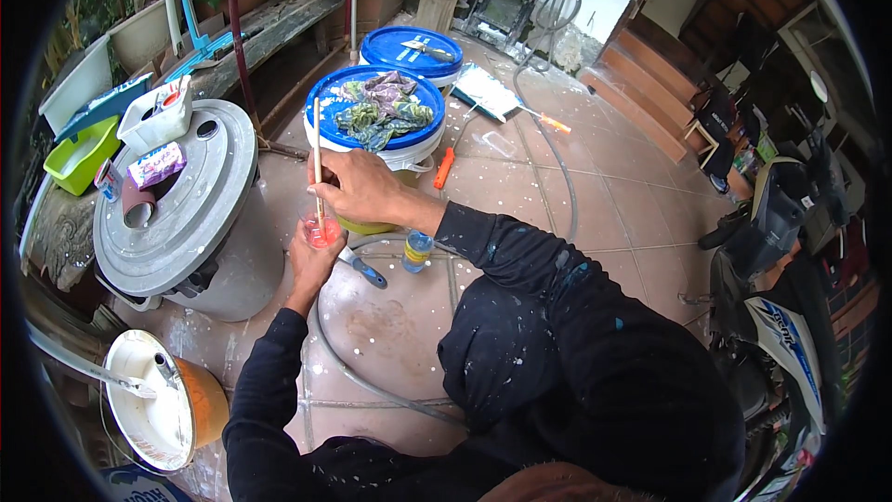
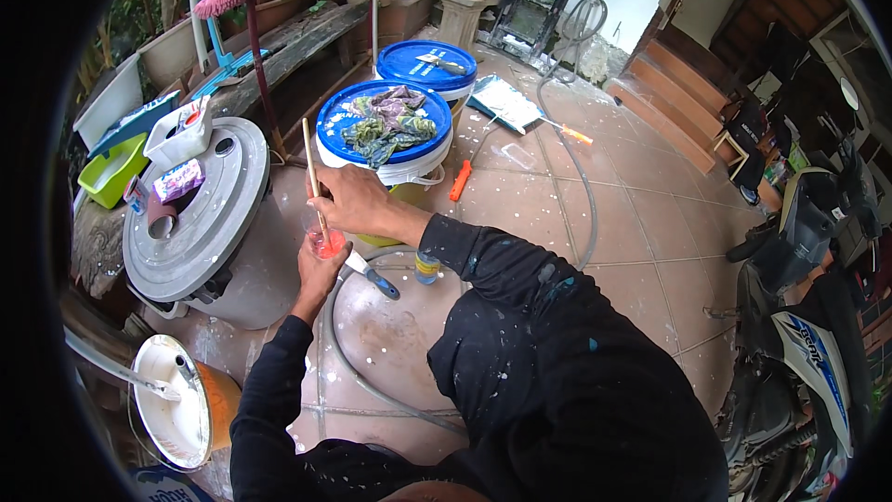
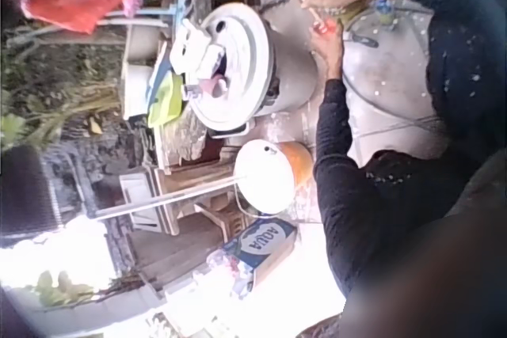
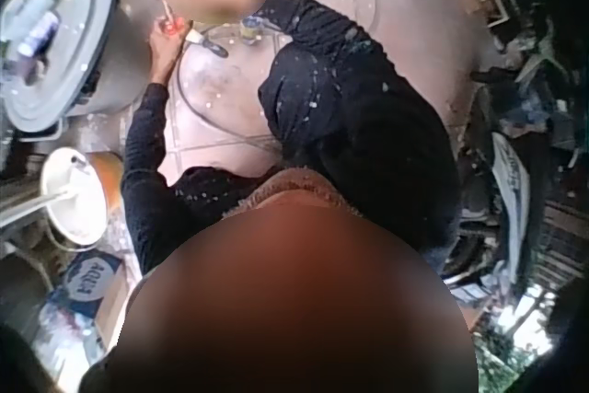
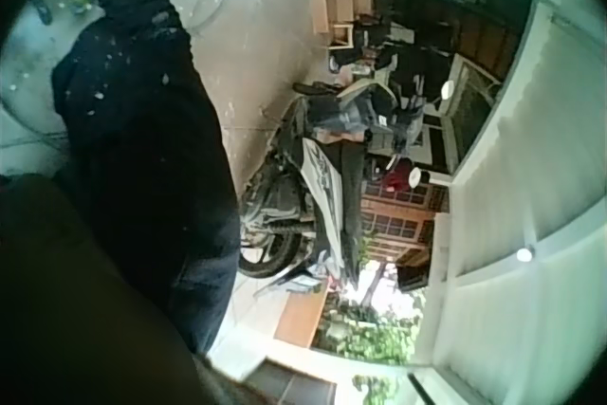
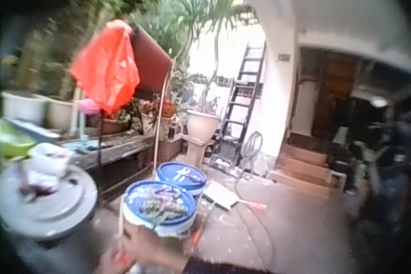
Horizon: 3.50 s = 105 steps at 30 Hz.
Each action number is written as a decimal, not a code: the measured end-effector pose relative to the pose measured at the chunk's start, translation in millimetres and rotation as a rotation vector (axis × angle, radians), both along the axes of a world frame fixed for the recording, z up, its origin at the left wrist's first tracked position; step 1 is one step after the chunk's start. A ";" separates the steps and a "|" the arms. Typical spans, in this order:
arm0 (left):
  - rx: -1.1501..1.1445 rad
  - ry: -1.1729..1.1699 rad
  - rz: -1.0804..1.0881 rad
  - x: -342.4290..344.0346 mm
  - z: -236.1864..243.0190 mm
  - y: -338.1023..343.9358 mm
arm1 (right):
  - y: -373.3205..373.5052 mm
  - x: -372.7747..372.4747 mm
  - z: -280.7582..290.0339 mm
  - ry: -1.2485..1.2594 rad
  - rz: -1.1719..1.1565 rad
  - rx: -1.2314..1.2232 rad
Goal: Mixing red paint in a cup and using a stick and rag to test or apply it.
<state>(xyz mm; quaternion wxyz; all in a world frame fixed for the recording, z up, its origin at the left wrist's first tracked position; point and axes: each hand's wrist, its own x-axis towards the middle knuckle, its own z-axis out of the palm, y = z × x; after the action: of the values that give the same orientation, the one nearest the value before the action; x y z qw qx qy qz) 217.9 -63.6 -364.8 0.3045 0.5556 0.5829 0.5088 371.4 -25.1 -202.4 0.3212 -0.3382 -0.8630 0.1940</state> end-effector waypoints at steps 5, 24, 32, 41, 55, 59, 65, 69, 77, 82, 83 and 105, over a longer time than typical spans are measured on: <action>-0.010 0.017 0.005 0.2 -2.9 -2.8 | 1.5 -2.1 -9.5 -0.035 -0.014 -0.011; -0.001 0.071 0.026 -1.3 -4.3 -3.3 | -3.2 -0.8 0.7 -0.003 -0.009 0.054; 0.003 0.060 0.017 -0.4 -4.1 -2.8 | -4.9 -0.8 1.2 0.018 -0.006 -0.003; -0.010 0.026 -0.002 0.5 -2.0 -3.3 | -3.2 -1.7 0.9 0.021 -0.007 -0.005; 0.050 0.027 0.046 0.0 -1.2 -4.5 | 4.0 -2.4 -4.6 0.078 -0.026 -0.011; 0.022 -0.040 0.027 -0.4 0.9 -4.0 | 3.7 -3.9 -4.2 0.170 0.006 -0.075; -0.063 -0.002 -0.015 -5.3 4.2 -4.3 | 3.0 -5.2 -8.4 0.052 -0.008 -0.027; -0.068 -0.007 -0.019 -4.1 -2.6 -6.5 | -0.6 -5.7 -11.2 -0.012 0.011 -0.088; 0.000 -0.021 0.034 -1.5 -6.7 -6.8 | -3.7 -4.9 1.3 0.059 0.082 0.022; 0.029 -0.032 0.031 -3.6 1.3 -4.4 | -7.0 -1.8 4.7 -0.052 0.080 0.080; 0.017 -0.005 0.042 -4.0 2.6 -4.6 | -7.3 -2.0 4.3 -0.044 0.070 0.021; -0.022 -0.006 0.036 -0.5 9.5 -8.5 | -3.8 -9.4 -10.4 0.053 0.048 0.108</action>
<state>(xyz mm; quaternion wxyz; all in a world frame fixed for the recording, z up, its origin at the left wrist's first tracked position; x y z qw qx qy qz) 217.5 -72.1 -355.2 0.3033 0.5401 0.5974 0.5094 362.0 -28.9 -212.8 0.3571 -0.2943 -0.8712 0.1639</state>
